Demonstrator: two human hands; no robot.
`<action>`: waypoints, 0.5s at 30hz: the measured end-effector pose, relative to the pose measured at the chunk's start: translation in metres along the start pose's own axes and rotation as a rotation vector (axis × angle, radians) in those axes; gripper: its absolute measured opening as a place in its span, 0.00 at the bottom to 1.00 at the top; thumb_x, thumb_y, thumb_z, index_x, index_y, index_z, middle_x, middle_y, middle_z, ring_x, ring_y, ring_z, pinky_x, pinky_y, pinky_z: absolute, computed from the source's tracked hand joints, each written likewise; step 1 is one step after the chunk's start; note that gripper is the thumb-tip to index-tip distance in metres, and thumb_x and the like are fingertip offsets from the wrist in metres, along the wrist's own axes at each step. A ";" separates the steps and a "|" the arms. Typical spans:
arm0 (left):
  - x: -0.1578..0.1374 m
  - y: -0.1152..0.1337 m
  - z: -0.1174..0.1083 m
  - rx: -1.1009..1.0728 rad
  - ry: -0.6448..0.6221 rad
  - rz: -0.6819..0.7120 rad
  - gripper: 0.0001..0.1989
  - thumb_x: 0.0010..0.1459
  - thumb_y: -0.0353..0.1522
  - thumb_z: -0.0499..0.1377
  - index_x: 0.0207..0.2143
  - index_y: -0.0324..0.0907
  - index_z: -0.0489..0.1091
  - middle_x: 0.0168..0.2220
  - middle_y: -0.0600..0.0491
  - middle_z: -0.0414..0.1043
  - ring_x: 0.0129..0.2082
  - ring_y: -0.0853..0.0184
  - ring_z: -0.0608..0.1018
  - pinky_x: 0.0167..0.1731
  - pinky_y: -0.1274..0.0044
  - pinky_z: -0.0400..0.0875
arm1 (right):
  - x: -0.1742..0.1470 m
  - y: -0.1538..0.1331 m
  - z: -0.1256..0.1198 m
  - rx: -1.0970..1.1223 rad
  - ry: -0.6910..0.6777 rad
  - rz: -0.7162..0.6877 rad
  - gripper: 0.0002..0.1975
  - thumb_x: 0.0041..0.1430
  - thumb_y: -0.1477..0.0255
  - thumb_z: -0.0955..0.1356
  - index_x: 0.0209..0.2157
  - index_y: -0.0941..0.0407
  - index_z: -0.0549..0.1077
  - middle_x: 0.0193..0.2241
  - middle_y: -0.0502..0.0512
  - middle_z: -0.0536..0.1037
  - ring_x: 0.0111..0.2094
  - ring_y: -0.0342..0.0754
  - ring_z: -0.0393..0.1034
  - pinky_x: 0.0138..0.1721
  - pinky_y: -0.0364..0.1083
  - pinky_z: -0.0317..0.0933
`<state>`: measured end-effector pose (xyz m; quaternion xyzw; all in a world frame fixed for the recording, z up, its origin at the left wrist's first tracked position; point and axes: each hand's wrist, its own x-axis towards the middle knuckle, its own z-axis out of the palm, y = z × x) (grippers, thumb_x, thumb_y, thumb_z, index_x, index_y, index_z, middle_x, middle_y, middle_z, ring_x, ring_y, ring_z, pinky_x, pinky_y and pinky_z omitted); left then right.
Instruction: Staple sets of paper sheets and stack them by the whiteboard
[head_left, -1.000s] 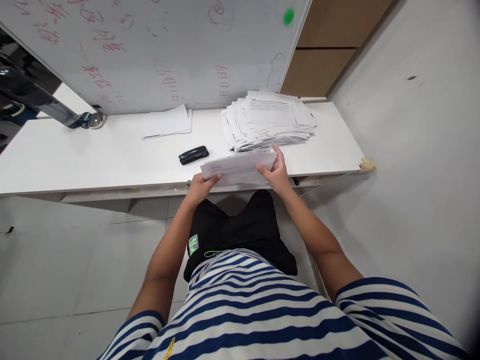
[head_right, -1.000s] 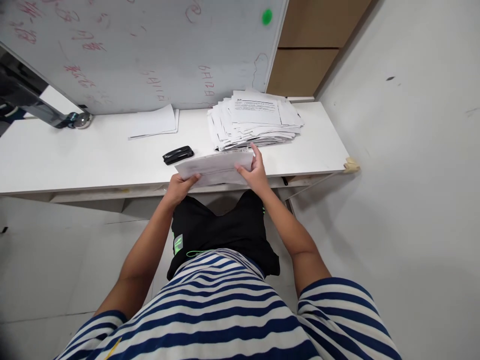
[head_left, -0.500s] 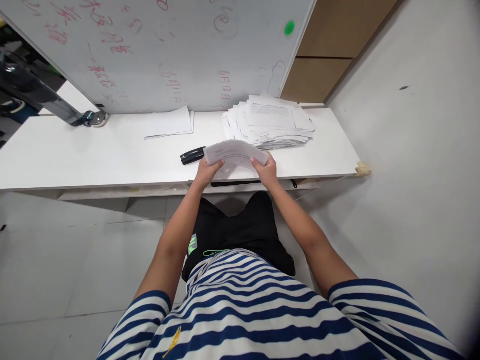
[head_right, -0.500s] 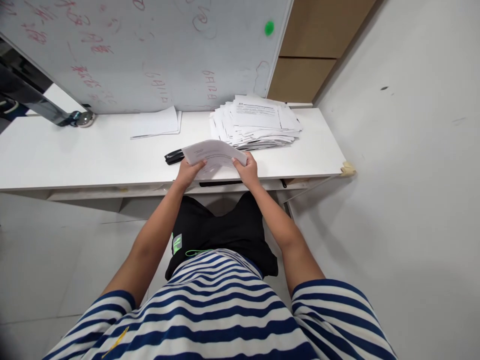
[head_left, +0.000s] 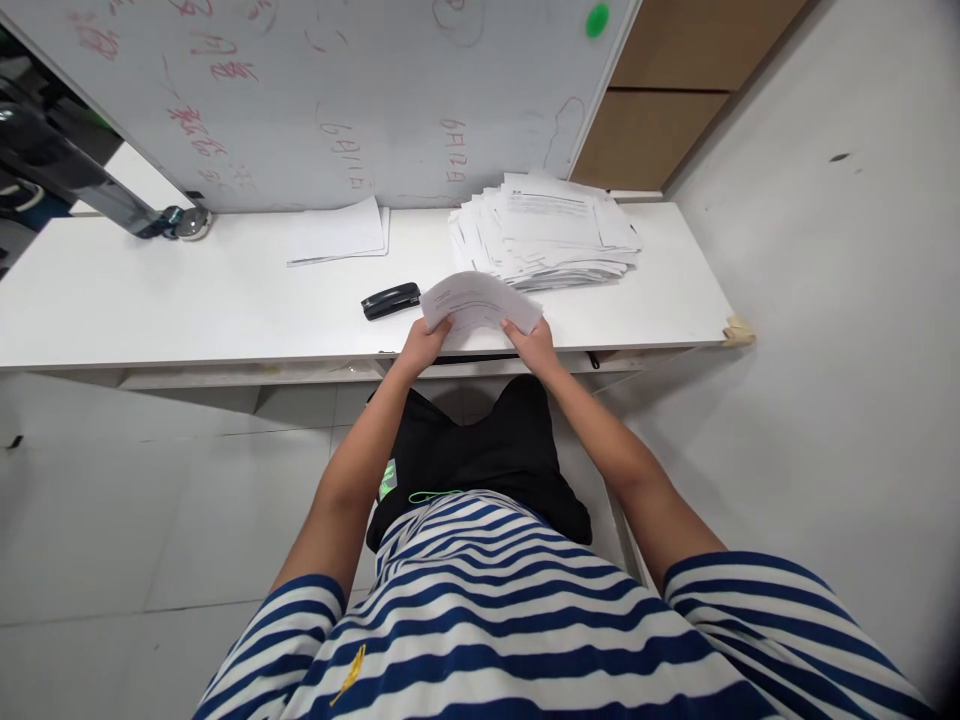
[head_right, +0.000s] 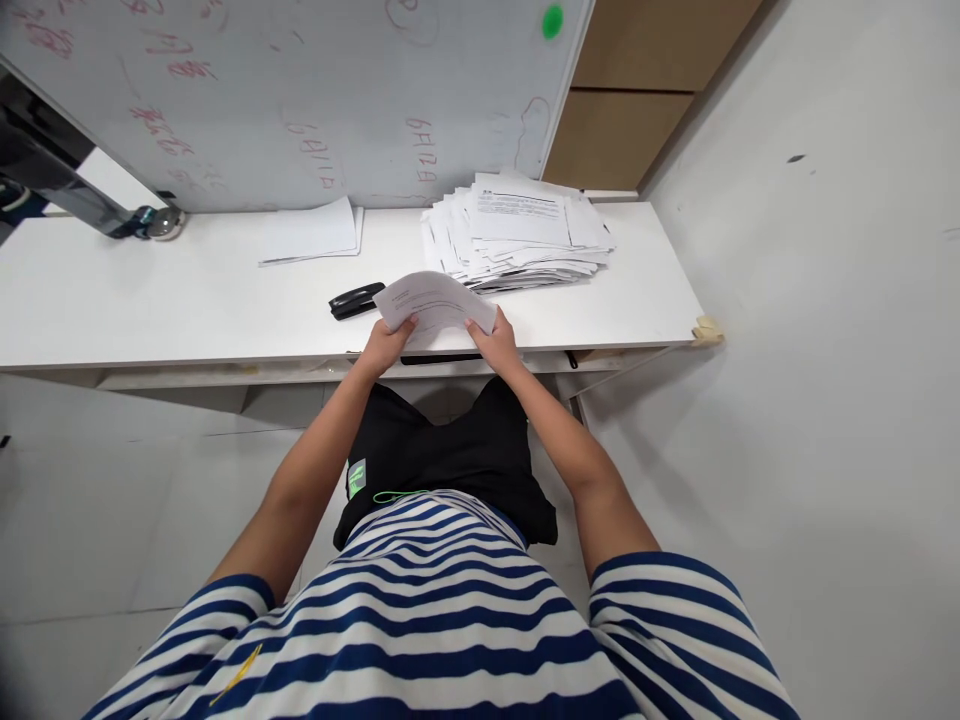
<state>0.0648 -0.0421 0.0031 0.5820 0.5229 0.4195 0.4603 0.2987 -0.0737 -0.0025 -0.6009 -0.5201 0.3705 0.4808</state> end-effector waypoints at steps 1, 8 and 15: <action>0.000 0.003 -0.002 0.002 -0.017 -0.011 0.20 0.58 0.45 0.64 0.44 0.41 0.80 0.48 0.48 0.82 0.56 0.50 0.77 0.59 0.61 0.68 | -0.001 0.001 -0.002 -0.007 0.000 0.002 0.23 0.56 0.54 0.71 0.47 0.54 0.71 0.45 0.57 0.80 0.51 0.55 0.73 0.58 0.57 0.66; 0.012 0.037 -0.050 0.259 0.013 0.179 0.26 0.63 0.45 0.60 0.59 0.44 0.71 0.58 0.42 0.74 0.63 0.49 0.70 0.62 0.60 0.63 | -0.016 0.003 -0.033 -0.034 0.009 0.047 0.25 0.53 0.59 0.73 0.50 0.55 0.72 0.51 0.60 0.80 0.54 0.57 0.74 0.60 0.58 0.65; 0.050 0.008 -0.095 0.858 -0.004 0.021 0.27 0.54 0.39 0.66 0.55 0.42 0.69 0.56 0.34 0.69 0.60 0.40 0.66 0.56 0.53 0.62 | -0.021 0.010 -0.031 0.237 -0.078 0.331 0.25 0.44 0.66 0.77 0.46 0.56 0.74 0.50 0.60 0.82 0.51 0.56 0.78 0.58 0.57 0.69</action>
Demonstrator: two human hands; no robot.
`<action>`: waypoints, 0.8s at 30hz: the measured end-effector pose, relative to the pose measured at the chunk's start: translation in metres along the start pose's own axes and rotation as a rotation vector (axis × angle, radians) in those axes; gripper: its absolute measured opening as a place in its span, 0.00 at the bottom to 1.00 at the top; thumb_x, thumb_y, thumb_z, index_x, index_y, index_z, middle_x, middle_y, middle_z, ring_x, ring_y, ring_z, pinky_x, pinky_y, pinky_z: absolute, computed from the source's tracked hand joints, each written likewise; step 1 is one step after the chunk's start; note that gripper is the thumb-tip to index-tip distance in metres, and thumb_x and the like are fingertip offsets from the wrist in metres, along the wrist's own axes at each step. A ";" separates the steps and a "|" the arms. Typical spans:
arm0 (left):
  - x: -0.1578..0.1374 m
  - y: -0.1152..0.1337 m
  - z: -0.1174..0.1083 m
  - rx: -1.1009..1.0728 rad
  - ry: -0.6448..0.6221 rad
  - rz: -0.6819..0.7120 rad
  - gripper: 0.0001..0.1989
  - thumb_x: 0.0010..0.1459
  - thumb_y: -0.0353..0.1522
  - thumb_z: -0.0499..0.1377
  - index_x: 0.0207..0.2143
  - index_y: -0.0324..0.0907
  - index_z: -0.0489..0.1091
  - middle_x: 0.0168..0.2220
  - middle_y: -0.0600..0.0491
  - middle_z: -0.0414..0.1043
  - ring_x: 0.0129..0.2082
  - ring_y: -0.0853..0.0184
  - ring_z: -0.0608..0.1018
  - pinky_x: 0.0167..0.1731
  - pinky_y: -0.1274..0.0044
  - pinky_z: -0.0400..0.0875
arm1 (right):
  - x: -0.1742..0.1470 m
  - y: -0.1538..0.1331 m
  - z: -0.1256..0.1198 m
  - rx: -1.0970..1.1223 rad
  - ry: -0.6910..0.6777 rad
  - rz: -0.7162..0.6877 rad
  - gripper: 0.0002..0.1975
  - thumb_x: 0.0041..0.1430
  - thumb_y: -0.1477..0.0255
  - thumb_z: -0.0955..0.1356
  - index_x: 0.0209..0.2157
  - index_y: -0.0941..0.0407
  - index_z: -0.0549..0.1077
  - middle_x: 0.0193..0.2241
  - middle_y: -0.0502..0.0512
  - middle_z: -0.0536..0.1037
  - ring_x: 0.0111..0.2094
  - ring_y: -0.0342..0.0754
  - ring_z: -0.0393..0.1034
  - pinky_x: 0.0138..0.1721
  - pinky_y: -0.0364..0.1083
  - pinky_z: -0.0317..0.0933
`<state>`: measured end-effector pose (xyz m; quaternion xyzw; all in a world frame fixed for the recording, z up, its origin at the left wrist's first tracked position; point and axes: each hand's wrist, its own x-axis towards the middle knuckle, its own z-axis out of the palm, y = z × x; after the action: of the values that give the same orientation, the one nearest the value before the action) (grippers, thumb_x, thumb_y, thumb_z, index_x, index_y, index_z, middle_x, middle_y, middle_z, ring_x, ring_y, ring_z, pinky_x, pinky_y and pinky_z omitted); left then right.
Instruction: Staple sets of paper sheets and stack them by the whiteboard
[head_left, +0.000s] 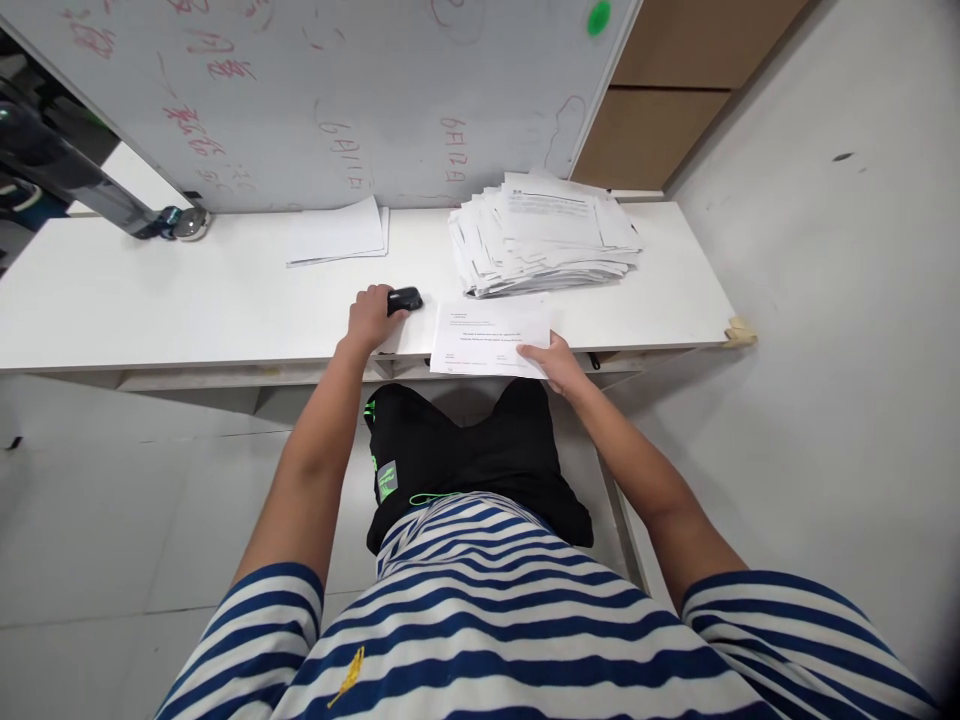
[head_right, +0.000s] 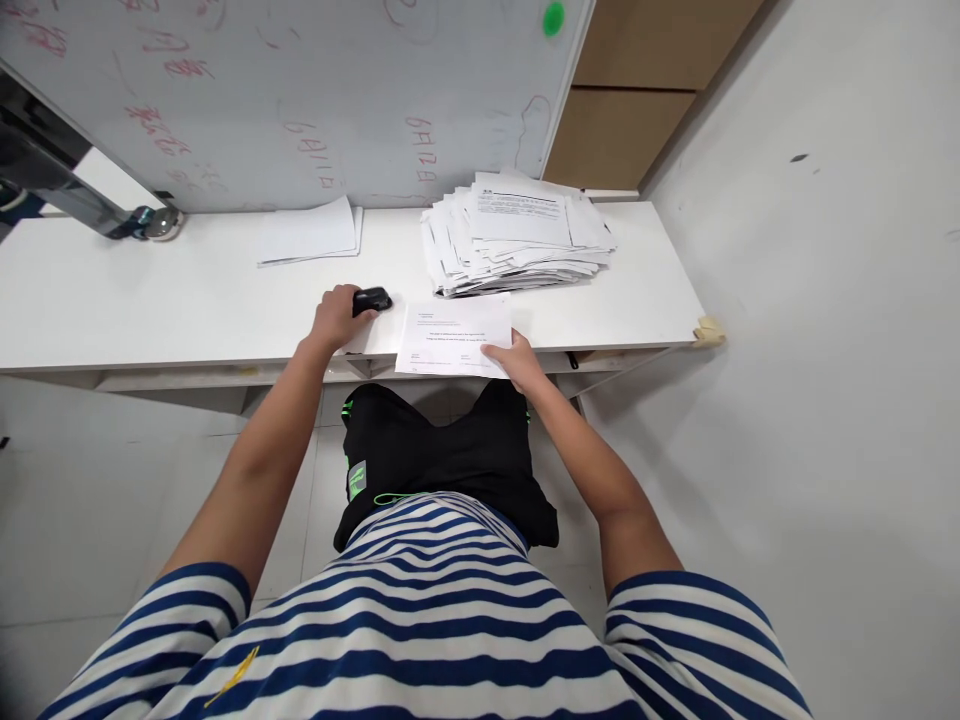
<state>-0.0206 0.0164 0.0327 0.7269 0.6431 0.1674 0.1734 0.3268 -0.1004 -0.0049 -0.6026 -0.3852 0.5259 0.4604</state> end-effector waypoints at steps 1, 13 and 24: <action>0.002 -0.004 0.002 0.004 -0.015 0.003 0.25 0.54 0.39 0.65 0.53 0.42 0.70 0.55 0.35 0.70 0.57 0.42 0.68 0.54 0.54 0.63 | 0.000 0.000 0.002 0.034 -0.002 0.029 0.24 0.43 0.68 0.77 0.45 0.56 0.74 0.49 0.59 0.83 0.50 0.56 0.78 0.57 0.57 0.69; -0.001 -0.013 0.005 -0.099 -0.077 0.075 0.22 0.45 0.38 0.71 0.41 0.44 0.70 0.42 0.42 0.73 0.46 0.48 0.73 0.46 0.60 0.67 | -0.001 0.001 0.027 0.094 -0.063 0.142 0.22 0.42 0.72 0.78 0.42 0.56 0.76 0.47 0.58 0.84 0.49 0.56 0.79 0.58 0.59 0.70; 0.009 0.001 -0.036 -0.410 -0.339 -0.068 0.22 0.49 0.44 0.68 0.45 0.45 0.73 0.47 0.45 0.75 0.46 0.55 0.75 0.48 0.64 0.69 | -0.001 0.004 0.043 0.140 -0.110 0.183 0.22 0.44 0.74 0.78 0.44 0.57 0.76 0.49 0.60 0.83 0.50 0.57 0.79 0.60 0.59 0.69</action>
<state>-0.0354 0.0266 0.0651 0.6721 0.5818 0.1641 0.4276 0.2841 -0.0955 -0.0094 -0.5719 -0.3157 0.6234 0.4298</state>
